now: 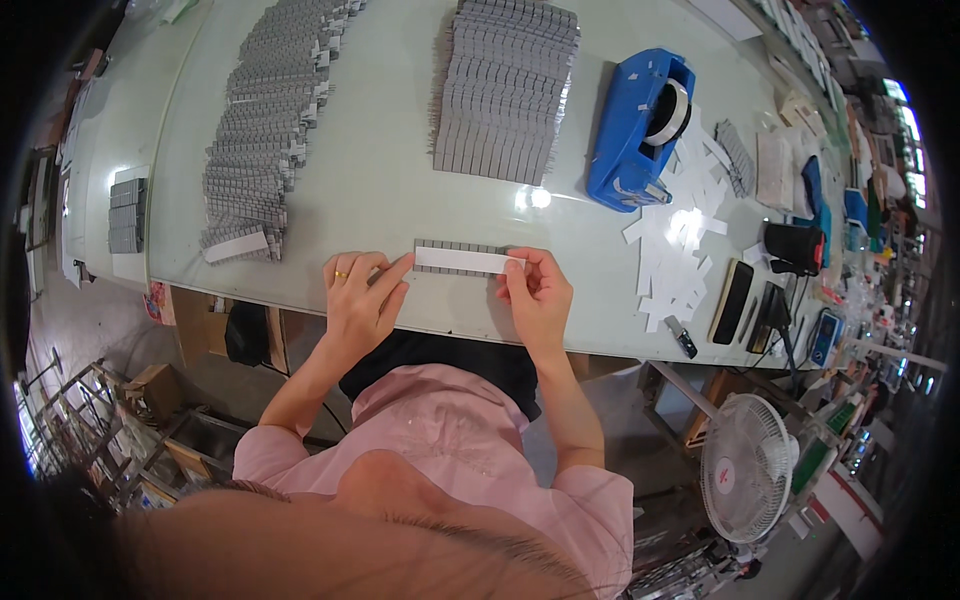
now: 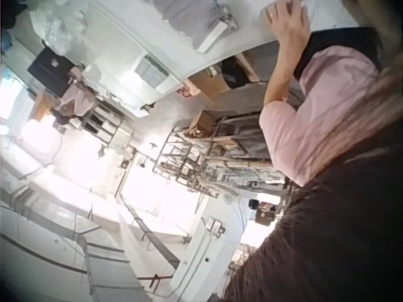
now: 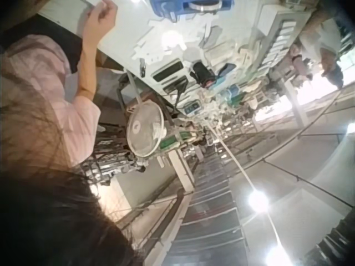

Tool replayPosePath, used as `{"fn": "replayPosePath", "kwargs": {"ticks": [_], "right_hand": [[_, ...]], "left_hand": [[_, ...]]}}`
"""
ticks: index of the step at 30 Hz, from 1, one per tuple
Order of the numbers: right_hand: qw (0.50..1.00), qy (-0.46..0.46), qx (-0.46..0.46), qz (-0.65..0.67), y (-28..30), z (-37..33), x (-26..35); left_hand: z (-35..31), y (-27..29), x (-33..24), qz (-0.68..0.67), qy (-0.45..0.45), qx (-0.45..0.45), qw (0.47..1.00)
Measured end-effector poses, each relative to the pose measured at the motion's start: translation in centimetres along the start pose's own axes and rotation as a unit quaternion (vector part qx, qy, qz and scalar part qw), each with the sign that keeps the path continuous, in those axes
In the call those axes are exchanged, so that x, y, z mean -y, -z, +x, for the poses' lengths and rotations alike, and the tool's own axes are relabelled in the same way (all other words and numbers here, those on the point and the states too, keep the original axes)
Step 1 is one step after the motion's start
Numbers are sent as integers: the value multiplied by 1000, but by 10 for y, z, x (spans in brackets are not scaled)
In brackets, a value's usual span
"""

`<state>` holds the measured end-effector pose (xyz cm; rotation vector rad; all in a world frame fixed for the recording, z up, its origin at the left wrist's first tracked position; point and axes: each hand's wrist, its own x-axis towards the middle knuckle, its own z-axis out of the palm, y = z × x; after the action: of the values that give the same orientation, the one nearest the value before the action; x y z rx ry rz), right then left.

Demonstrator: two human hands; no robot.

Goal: Assembling and taping small rectangular gray components onto a strip at a factory workbench.

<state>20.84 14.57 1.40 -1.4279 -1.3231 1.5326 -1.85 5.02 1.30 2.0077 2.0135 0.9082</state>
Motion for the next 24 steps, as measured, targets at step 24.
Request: {"fn": "replayPosePath", "kwargs": {"ticks": [24], "right_hand": [[1000,20,6,-11,1,-3,0]], "left_hand": [[1,2,-7,92,-35,14,995]]}}
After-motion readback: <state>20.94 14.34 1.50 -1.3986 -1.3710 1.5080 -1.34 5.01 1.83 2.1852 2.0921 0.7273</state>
